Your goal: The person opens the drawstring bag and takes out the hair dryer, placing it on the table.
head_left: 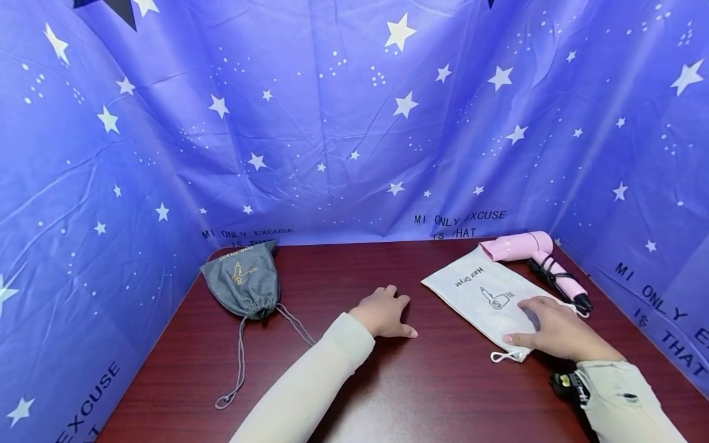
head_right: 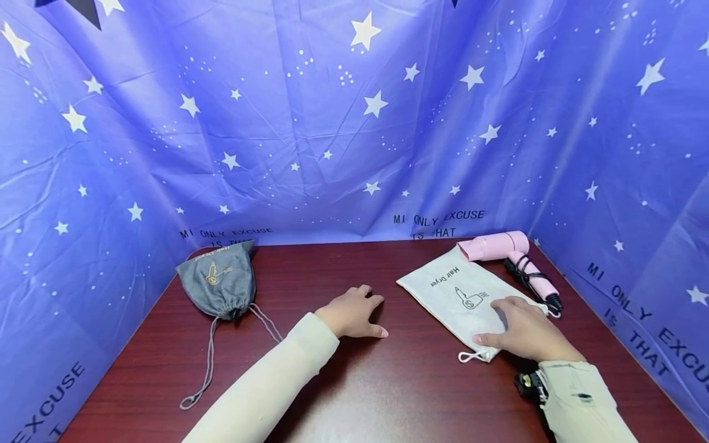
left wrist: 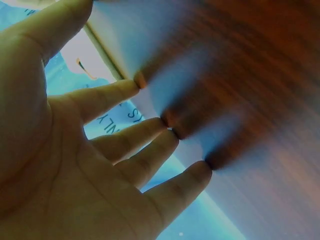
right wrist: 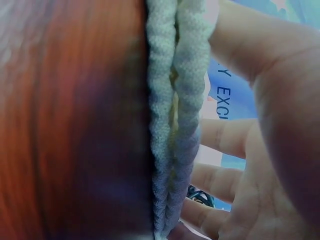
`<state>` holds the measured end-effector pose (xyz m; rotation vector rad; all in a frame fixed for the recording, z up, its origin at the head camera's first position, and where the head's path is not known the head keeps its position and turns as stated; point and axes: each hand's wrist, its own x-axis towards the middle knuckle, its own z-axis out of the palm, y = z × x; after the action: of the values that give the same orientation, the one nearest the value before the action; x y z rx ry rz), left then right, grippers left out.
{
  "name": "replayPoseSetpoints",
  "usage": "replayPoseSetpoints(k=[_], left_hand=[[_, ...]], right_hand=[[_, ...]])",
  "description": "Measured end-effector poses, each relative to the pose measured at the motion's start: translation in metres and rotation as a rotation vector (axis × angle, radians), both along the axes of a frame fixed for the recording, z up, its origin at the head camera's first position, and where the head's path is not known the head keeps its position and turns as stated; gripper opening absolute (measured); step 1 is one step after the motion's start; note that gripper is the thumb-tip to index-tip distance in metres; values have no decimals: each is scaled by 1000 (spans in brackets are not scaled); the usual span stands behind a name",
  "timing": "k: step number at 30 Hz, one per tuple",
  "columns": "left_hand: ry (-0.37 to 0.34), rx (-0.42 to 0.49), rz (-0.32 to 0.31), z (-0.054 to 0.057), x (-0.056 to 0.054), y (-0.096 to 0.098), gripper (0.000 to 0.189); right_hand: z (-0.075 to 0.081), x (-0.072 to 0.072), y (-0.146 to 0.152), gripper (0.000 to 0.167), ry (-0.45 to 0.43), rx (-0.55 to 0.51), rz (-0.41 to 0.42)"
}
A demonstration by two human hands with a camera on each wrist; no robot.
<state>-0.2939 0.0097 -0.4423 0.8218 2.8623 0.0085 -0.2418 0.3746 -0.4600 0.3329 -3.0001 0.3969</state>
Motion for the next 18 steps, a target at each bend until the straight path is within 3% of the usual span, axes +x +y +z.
replayPoseSetpoints(k=[5,10,18], left_hand=[[11,59,-42,-2,1,-20,68],[34,123,-83,-2,9,-55,58],[-15,141,-57,8,28,-103,52]], right_hand=[[2,-1,-3,90,2,6,8],[6,-3,-12,81,39,19,34],[11,-8,-40,52,170,-16,133]])
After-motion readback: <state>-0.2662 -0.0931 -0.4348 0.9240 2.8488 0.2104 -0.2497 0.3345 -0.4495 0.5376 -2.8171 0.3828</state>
